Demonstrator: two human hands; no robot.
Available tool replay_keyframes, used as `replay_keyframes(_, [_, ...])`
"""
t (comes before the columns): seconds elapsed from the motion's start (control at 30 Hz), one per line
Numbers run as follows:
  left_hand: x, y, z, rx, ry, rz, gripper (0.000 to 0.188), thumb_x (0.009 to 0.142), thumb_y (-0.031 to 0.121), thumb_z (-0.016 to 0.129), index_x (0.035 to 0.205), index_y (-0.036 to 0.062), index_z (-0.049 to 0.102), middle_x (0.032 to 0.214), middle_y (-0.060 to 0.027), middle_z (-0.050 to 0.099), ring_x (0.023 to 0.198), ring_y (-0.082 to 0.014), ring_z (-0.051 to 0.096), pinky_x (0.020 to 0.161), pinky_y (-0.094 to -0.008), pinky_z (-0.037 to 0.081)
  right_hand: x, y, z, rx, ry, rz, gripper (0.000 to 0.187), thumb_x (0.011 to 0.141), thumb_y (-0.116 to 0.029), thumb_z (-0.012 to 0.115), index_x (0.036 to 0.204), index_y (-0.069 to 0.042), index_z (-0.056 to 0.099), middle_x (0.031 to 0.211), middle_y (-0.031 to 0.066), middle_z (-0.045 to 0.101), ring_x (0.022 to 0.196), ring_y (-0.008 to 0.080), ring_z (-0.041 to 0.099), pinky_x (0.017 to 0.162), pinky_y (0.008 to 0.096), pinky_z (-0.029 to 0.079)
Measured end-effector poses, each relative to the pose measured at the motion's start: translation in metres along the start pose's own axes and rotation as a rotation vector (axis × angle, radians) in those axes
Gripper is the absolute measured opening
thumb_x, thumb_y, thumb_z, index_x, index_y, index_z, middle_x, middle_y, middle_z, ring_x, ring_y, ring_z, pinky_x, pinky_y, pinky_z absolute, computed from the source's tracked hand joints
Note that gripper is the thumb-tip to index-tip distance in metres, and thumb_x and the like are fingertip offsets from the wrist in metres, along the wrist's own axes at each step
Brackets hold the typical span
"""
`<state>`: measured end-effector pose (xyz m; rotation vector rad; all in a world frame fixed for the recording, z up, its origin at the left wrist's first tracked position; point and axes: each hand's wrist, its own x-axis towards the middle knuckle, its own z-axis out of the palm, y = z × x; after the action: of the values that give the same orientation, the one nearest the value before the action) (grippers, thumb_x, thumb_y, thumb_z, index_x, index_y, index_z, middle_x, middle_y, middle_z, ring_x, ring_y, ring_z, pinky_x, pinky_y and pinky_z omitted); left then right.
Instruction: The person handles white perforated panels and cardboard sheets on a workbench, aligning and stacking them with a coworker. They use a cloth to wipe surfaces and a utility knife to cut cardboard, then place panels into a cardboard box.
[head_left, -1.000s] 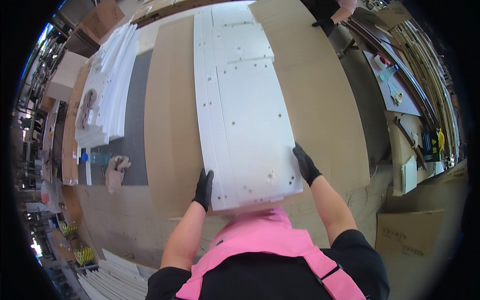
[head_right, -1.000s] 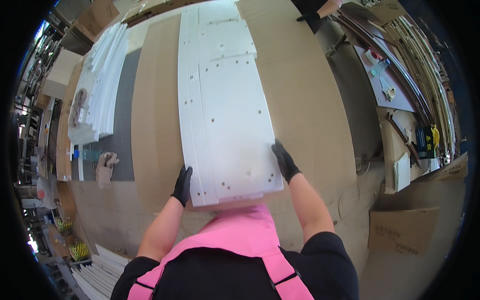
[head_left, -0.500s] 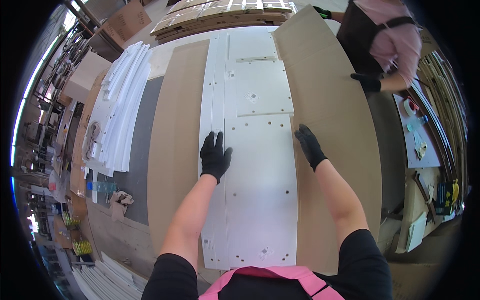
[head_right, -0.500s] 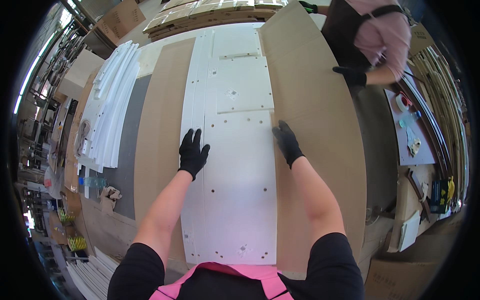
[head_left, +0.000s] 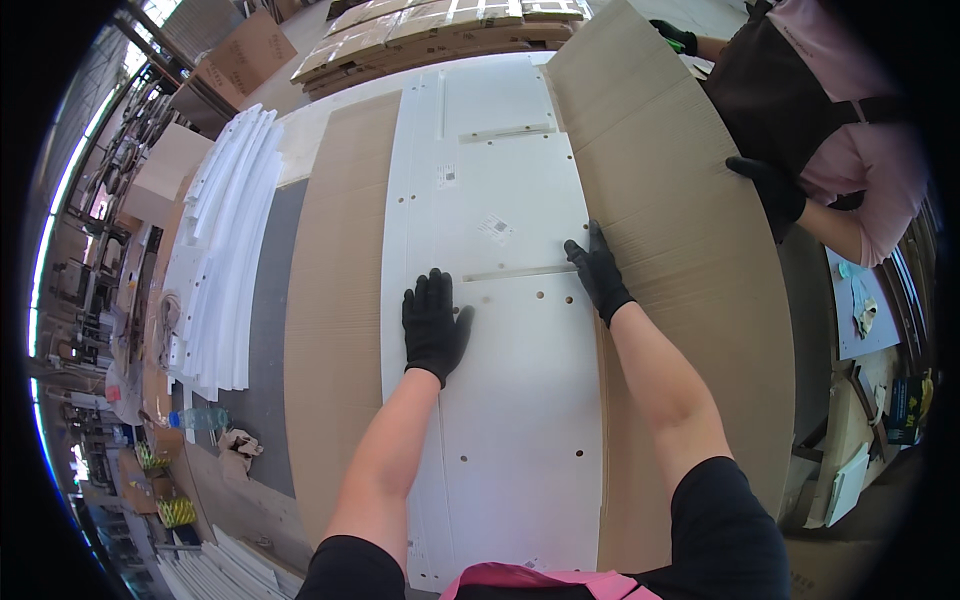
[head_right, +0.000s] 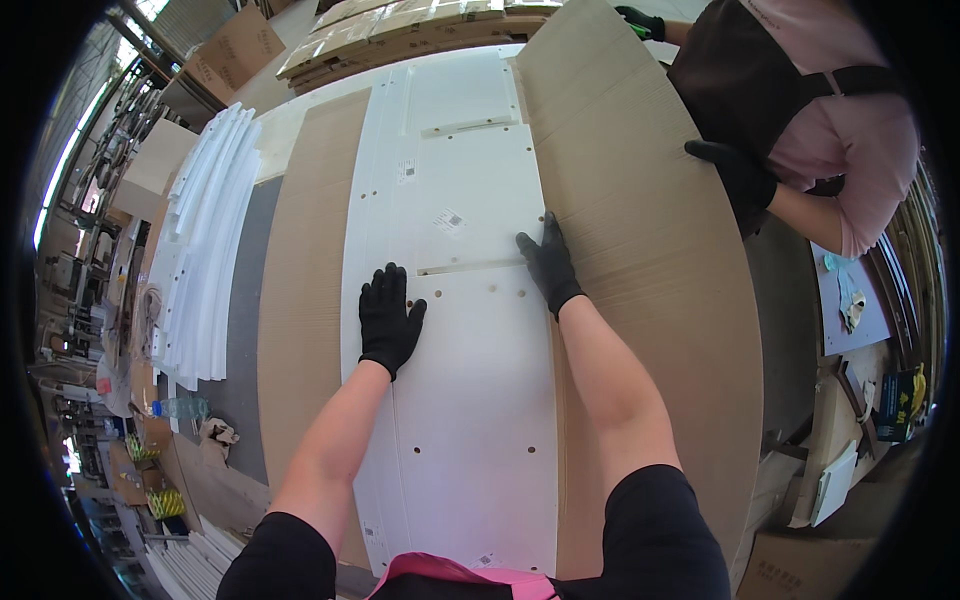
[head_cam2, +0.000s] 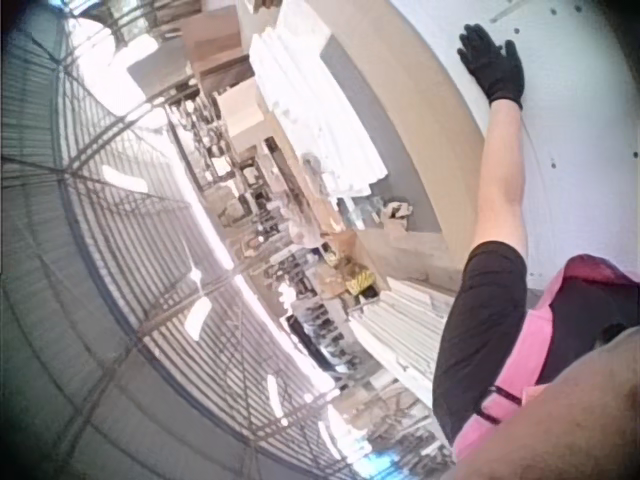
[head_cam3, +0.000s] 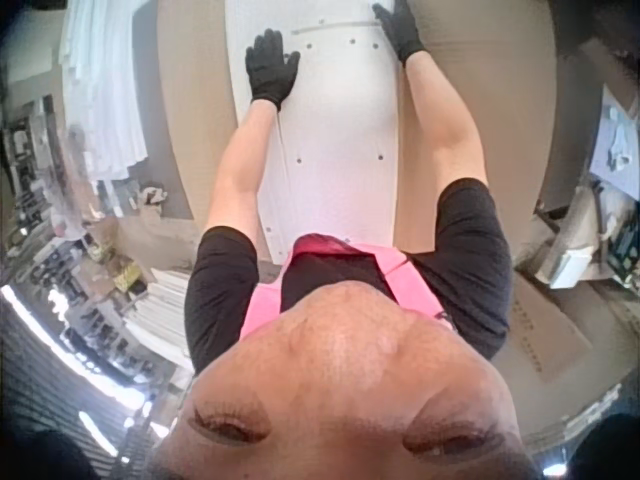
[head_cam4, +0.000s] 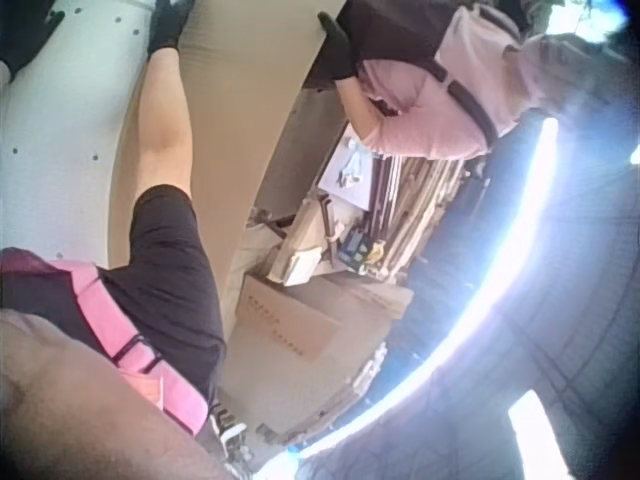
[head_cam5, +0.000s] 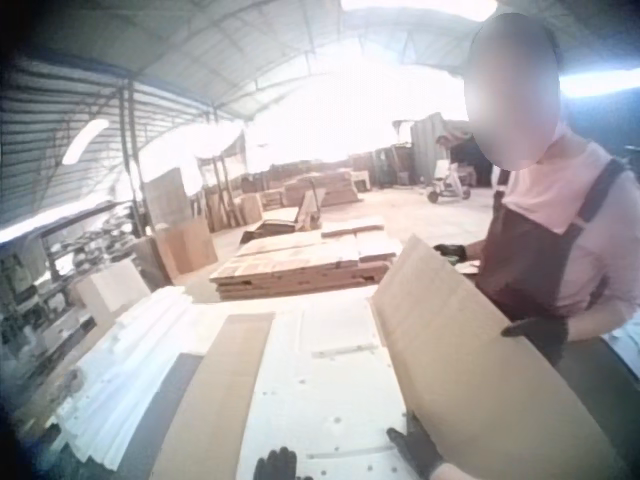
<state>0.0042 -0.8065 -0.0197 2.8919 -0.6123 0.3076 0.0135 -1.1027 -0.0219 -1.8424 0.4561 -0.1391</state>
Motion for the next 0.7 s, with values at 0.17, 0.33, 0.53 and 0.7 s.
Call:
replay_keyframes(0.17, [0.0,0.001,-0.002,0.056,-0.051,-0.01,0.067,0.092,0.038,0.055,0.147,0.0041,0.034,0.153,-0.016,0.033,0.14,-0.034,0.031,0.116,-0.051,0.019,-0.001,0.008,0.003,-0.098,0.035,-0.051,0.079,0.092,-0.029,0.06,0.151,0.003,0.019,0.154,0.0217,0.029,0.143,0.0308,0.029,0.116,0.0352,0.025])
replay_keyframes(0.33, [0.001,0.005,-0.009,0.02,-0.017,-0.007,0.062,0.092,0.034,0.055,0.144,0.0041,0.039,0.151,-0.0157,0.036,0.14,-0.0324,0.032,0.116,-0.0501,0.02,-0.016,0.0,0.0,-0.042,0.157,-0.109,0.074,0.092,-0.027,0.06,0.148,0.006,0.024,0.152,0.0244,0.031,0.142,0.034,0.03,0.117,0.038,0.024])
replay_keyframes(0.53, [-0.013,0.013,-0.01,0.135,-0.009,0.067,0.053,0.093,0.024,0.053,0.142,0.0048,0.043,0.148,-0.0147,0.042,0.139,-0.03,0.035,0.117,-0.0477,0.02,-0.184,-0.008,-0.02,-0.291,0.243,-0.374,0.065,0.096,-0.026,0.057,0.146,0.005,0.03,0.147,0.0261,0.038,0.137,0.0381,0.037,0.114,0.0433,0.028])
replay_keyframes(0.7, [-0.113,0.042,-0.026,0.005,-0.039,0.229,0.056,0.089,0.023,0.057,0.14,0.0045,0.043,0.147,-0.0157,0.042,0.138,-0.0319,0.035,0.115,-0.0492,0.025,-0.358,0.001,-0.049,-0.316,-0.01,-0.234,0.06,0.092,-0.014,0.058,0.145,0.002,0.034,0.148,0.0207,0.04,0.138,0.0332,0.038,0.113,0.0406,0.031])
